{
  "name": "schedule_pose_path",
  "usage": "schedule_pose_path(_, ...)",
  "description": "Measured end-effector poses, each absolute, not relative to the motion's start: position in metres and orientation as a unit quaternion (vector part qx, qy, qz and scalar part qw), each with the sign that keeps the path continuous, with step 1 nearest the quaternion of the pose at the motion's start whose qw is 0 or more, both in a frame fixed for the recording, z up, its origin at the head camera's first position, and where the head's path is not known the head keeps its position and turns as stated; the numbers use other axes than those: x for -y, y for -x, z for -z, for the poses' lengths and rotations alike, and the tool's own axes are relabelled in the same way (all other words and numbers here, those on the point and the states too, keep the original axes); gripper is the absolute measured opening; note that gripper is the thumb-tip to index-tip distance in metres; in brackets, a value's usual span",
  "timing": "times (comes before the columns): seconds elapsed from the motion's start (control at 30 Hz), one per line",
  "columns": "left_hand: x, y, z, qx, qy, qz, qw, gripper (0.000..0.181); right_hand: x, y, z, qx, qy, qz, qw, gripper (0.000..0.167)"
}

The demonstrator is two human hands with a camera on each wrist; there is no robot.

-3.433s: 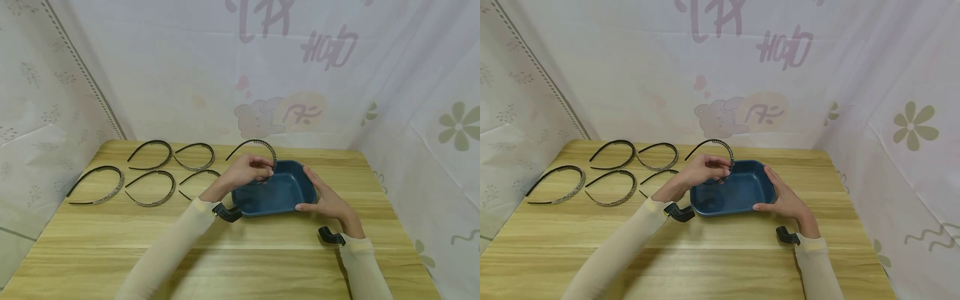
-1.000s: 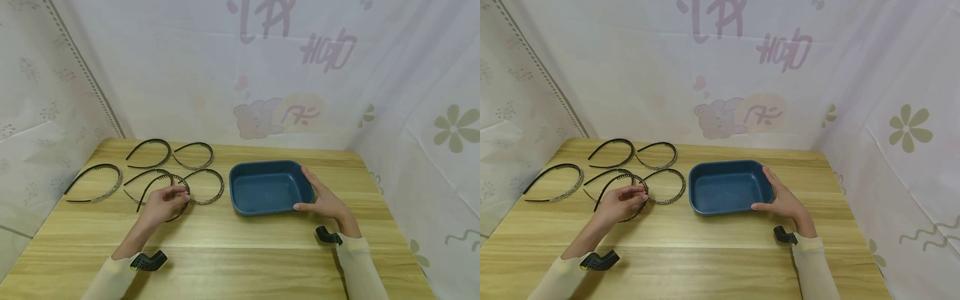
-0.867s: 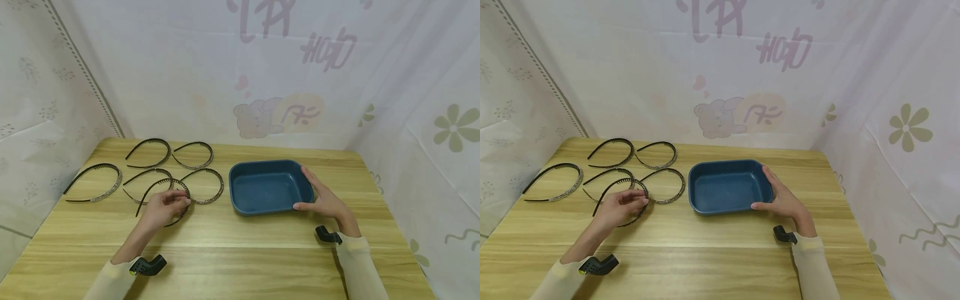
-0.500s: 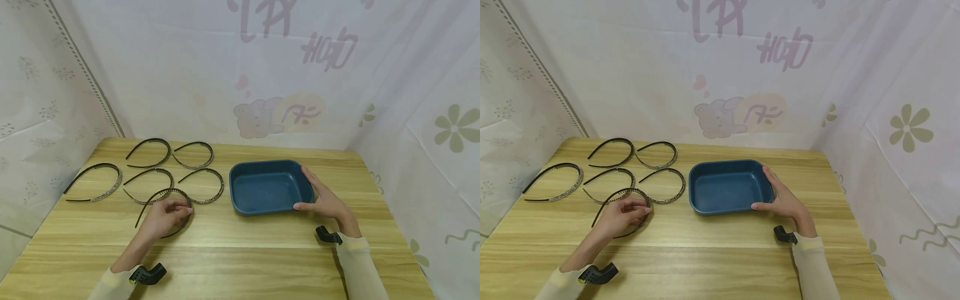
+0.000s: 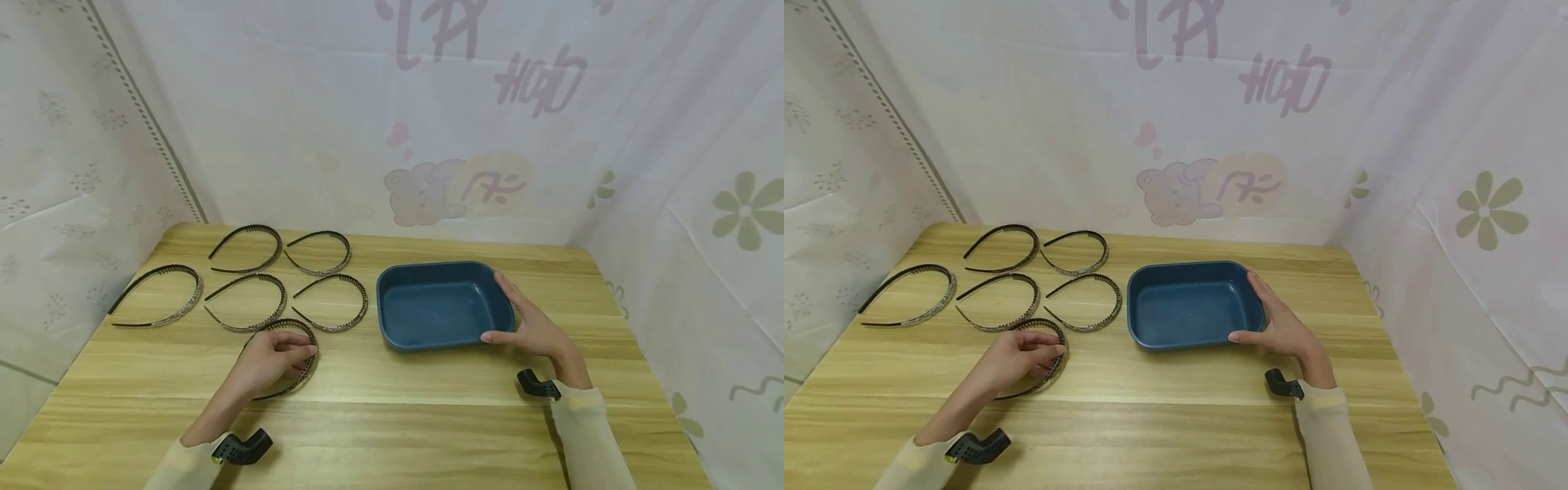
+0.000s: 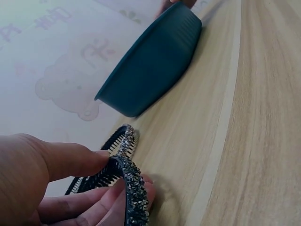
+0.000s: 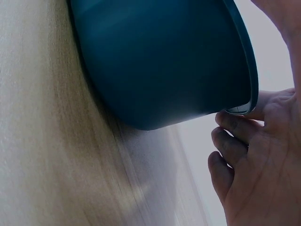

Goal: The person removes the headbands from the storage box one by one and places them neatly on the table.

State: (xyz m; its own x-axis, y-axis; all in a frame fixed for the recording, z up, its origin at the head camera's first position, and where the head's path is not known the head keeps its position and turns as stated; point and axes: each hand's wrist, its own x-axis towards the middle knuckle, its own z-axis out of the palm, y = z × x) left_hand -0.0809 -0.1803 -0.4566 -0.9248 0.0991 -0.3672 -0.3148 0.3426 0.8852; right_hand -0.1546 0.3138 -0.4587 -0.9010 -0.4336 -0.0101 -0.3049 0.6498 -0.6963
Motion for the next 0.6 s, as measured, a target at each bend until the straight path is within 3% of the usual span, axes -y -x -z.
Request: schedule_pose_path(0.6, 0.1724, 0.0817, 0.4513, -0.810, 0.069, -0.554, 0.179, 0.031, -0.3130, 0.1524, 0.4567, -0.907, 0.193, 0.362, 0.095, 0.120)
